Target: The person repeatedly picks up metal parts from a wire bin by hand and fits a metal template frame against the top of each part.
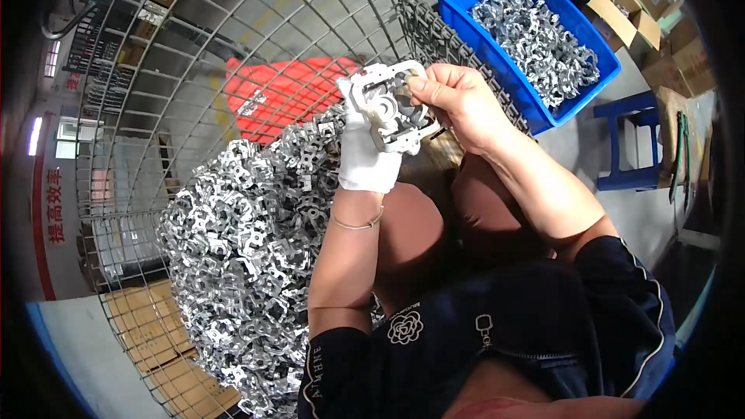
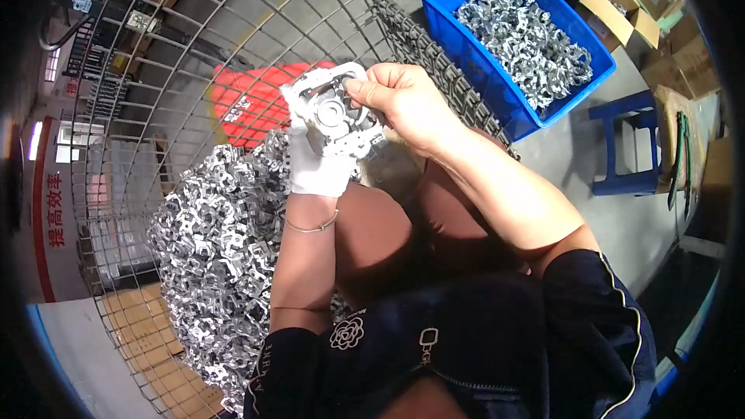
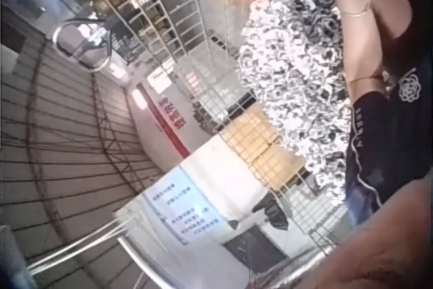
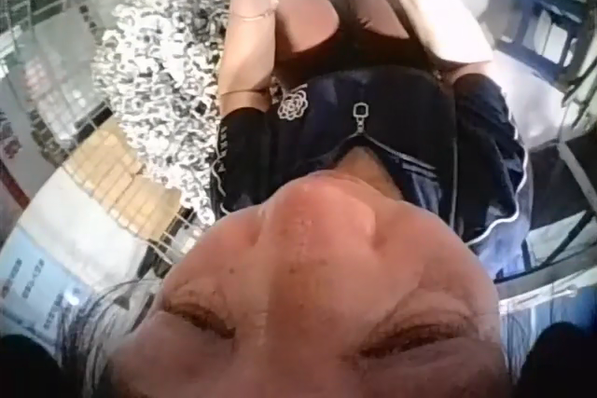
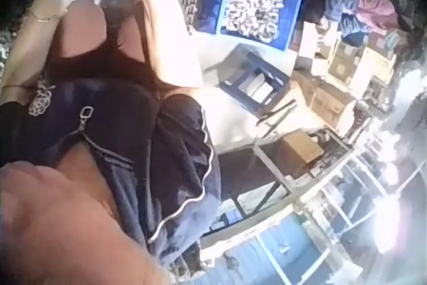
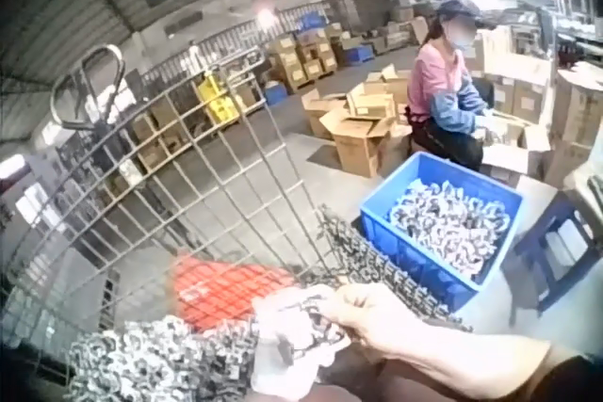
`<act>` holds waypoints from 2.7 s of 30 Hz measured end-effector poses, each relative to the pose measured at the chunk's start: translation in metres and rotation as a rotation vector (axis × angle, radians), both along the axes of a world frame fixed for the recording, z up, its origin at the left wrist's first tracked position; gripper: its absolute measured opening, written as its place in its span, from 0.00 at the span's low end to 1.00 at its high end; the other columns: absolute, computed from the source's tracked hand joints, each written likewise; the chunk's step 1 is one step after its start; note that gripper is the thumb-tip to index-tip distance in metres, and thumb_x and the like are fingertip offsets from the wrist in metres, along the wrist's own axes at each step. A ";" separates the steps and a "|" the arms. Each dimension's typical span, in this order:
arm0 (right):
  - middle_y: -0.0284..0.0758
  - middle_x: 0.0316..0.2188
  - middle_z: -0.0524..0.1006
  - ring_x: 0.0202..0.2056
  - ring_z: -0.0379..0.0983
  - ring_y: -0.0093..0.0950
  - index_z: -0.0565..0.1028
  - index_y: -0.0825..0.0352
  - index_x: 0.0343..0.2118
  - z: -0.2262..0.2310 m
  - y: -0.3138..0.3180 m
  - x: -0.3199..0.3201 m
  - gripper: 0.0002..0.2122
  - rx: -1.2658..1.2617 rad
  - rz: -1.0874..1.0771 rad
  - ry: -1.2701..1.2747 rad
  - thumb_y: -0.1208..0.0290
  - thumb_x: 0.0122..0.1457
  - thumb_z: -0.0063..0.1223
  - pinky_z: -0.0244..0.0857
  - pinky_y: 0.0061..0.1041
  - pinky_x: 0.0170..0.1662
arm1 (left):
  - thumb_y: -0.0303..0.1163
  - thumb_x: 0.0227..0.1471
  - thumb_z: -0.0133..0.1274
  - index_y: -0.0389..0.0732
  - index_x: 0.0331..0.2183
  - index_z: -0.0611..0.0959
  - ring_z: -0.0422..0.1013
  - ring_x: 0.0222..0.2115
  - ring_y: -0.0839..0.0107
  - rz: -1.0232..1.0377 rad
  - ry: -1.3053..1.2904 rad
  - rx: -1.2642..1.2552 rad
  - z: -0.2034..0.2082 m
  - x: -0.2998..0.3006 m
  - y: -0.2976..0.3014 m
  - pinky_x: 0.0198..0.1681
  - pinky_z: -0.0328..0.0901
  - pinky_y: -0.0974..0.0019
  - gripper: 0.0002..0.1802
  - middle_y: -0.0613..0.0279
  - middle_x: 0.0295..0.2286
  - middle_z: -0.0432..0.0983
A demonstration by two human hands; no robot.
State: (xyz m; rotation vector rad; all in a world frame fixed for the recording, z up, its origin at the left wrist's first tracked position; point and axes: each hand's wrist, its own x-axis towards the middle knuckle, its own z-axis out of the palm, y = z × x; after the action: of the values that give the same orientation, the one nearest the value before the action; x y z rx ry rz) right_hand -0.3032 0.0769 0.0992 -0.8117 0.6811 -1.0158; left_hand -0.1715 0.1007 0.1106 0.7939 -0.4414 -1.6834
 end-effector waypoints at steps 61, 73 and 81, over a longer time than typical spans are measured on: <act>0.22 0.11 0.65 0.14 0.53 0.11 0.71 0.64 0.16 0.004 0.004 0.002 0.11 -0.097 -0.027 0.164 0.66 0.51 0.52 0.46 0.13 0.16 | 0.59 0.39 0.51 0.39 0.47 0.63 0.67 0.39 0.71 0.065 -0.160 -0.207 -0.037 0.017 0.009 0.42 0.64 0.67 0.41 0.63 0.40 0.67; 0.25 0.14 0.67 0.16 0.55 0.12 0.70 0.66 0.15 0.006 -0.002 0.004 0.11 0.092 -0.039 0.132 0.70 0.51 0.52 0.48 0.14 0.19 | 0.57 0.51 0.34 0.42 0.41 0.70 0.70 0.31 0.72 -0.037 -0.044 -0.155 -0.008 -0.001 -0.002 0.31 0.67 0.69 0.29 0.63 0.33 0.72; 0.22 0.09 0.63 0.10 0.51 0.12 0.69 0.62 0.14 0.002 -0.006 0.005 0.12 0.075 -0.062 0.125 0.67 0.51 0.51 0.41 0.14 0.13 | 0.61 0.49 0.34 0.41 0.40 0.71 0.69 0.31 0.70 0.032 -0.067 -0.126 -0.006 -0.005 -0.005 0.32 0.67 0.68 0.33 0.62 0.32 0.72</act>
State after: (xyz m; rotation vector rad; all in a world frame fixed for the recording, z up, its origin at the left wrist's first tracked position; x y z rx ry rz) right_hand -0.2980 0.0709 0.1016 -0.7970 0.8511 -0.9955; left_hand -0.1765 0.0956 0.1047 0.7626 -0.5728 -1.5868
